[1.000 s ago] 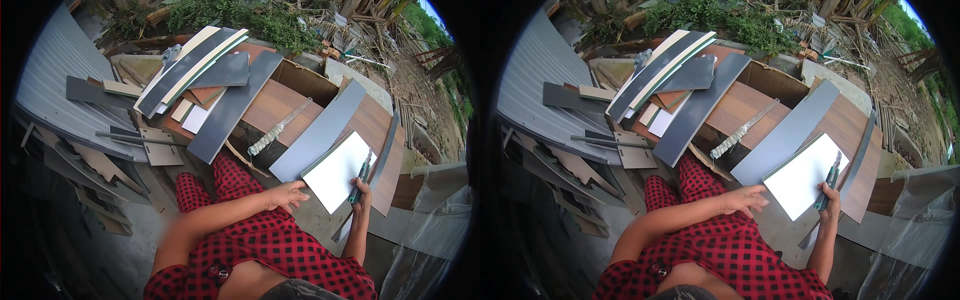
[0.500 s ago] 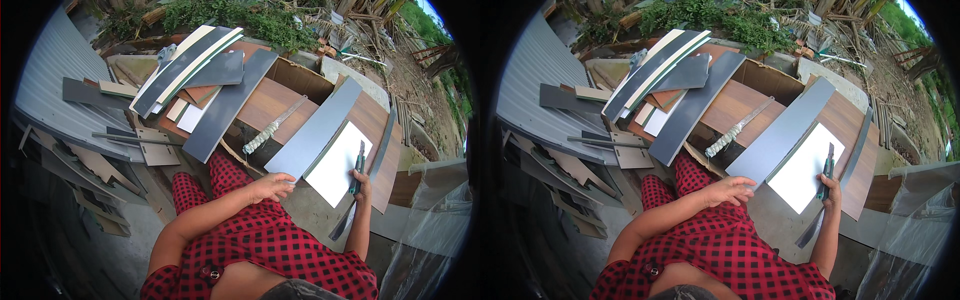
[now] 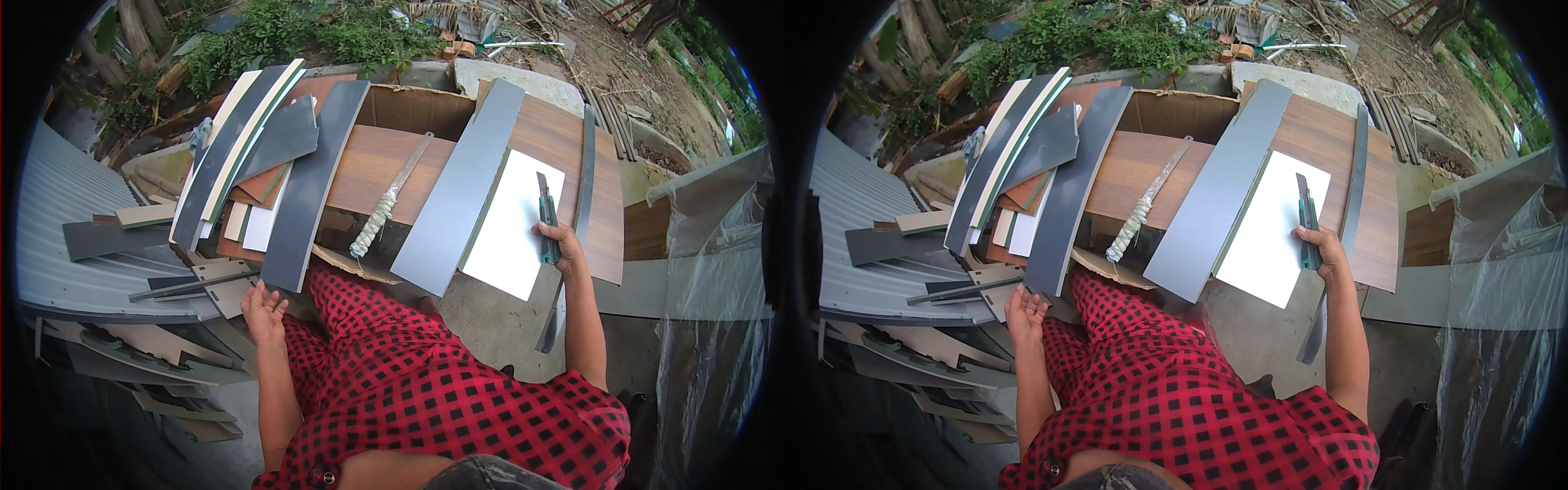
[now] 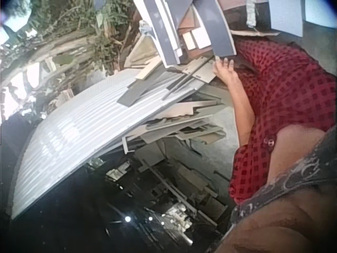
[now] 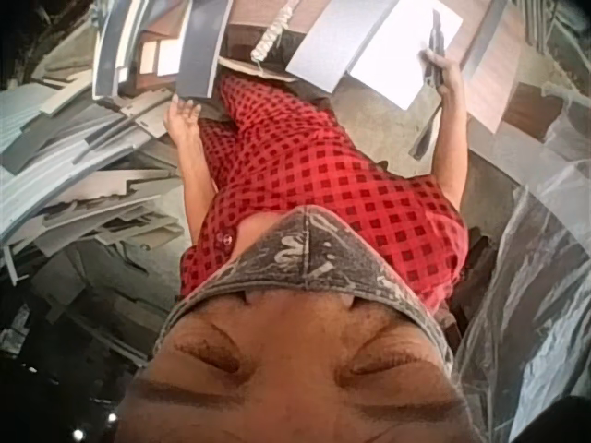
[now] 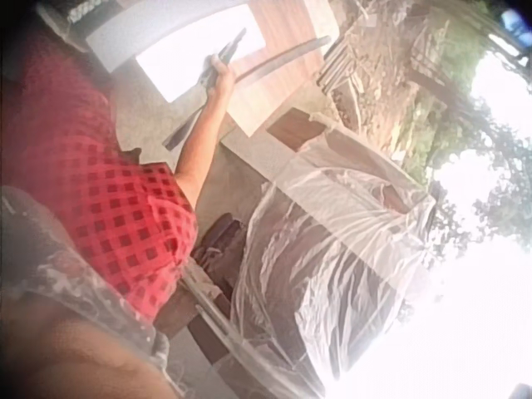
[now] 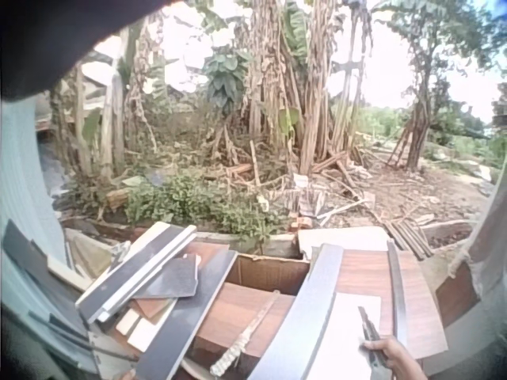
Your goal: Trimming excess laminate from the edges of wood panels using a utility knife.
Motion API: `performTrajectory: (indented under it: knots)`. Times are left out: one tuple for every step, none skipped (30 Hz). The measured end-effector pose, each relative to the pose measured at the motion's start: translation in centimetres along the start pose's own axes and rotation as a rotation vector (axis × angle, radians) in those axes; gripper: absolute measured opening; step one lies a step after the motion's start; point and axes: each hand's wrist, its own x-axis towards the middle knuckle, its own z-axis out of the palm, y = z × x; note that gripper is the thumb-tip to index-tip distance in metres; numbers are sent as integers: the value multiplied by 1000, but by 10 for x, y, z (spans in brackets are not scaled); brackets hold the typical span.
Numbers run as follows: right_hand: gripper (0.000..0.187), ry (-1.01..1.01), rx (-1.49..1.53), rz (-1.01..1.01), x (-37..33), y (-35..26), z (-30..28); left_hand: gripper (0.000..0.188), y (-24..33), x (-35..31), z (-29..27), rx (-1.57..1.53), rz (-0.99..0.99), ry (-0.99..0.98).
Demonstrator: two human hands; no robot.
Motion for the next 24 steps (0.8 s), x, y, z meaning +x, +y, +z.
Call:
performTrajectory:
  knots:
    - [25, 11, -4, 6, -1, -1, 1, 36, -3, 2, 3, 26, -28, 44]
    - [25, 12, -2, 1, -1, 0, 2, 37, -5, 5, 5, 50, -56, 89]
    - [25, 20, 3, -4, -1, 1, 1, 37, -7, 10, 4, 47, -52, 89]
    - [25, 25, 7, -8, -1, 3, 2, 42, -9, 17, 2, -7, -141, -74]
    - [25, 17, 7, -11, 0, 3, 1, 46, -10, 23, 1, -62, -228, -235]
    - [25, 13, 5, -22, 1, 5, 2, 46, -11, 26, 1, -67, -219, -227]
    - [24, 6, 4, -32, 2, 6, 1, 45, -13, 29, 1, -120, -236, -234]
    - [24, -11, 2, -33, 2, 6, 1, 44, -14, 32, 1, -173, -251, -240]
    - [24, -5, 24, -29, 1, 7, -1, 40, -15, 32, 5, -194, -282, -205]
    - [24, 0, 45, -25, 1, 8, -3, 40, -14, 32, 10, -192, -310, -209]
    - [23, -4, 47, -42, 3, 11, -6, 40, -14, 31, 14, -203, -347, -212]
    - [23, 0, 43, -44, 3, 12, -9, 41, -14, 30, 19, -214, -387, -219]
    - [24, -5, 40, -50, 3, 12, -9, 42, -18, 33, 19, -198, -404, -226]
    - [24, -9, 36, -57, 3, 12, -8, 42, -23, 38, 18, -182, -422, -233]
    - [24, -20, 36, -58, 3, 12, -8, 39, -25, 40, 19, -183, -438, -222]
    - [24, -10, 27, -62, 4, 12, -8, 39, -28, 41, 19, -188, -431, -217]
    - [24, 0, 17, -66, 4, 12, -7, 38, -30, 41, 18, -214, -425, -233]
    - [24, -1, 18, -68, 5, 13, -7, 36, -31, 39, 21, -237, -424, -253]
    - [24, 5, 23, -69, 5, 13, -7, 40, -32, 36, 22, -244, -420, -262]
    - [24, 11, 28, -69, 6, 14, -7, 40, -32, 33, 24, -245, -418, -263]
    - [24, 9, 28, -69, 6, 14, -7, 39, -31, 28, 27, -252, -404, -254]
    - [24, 2, 18, -68, 6, 13, -8, 38, -31, 24, 28, -258, -389, -245]
    - [24, -6, 9, -67, 7, 13, -8, 36, -33, 23, 28, -299, -372, -278]
    - [24, -10, 7, -68, 7, 13, -8, 36, -34, 22, 28, -302, -370, -275]
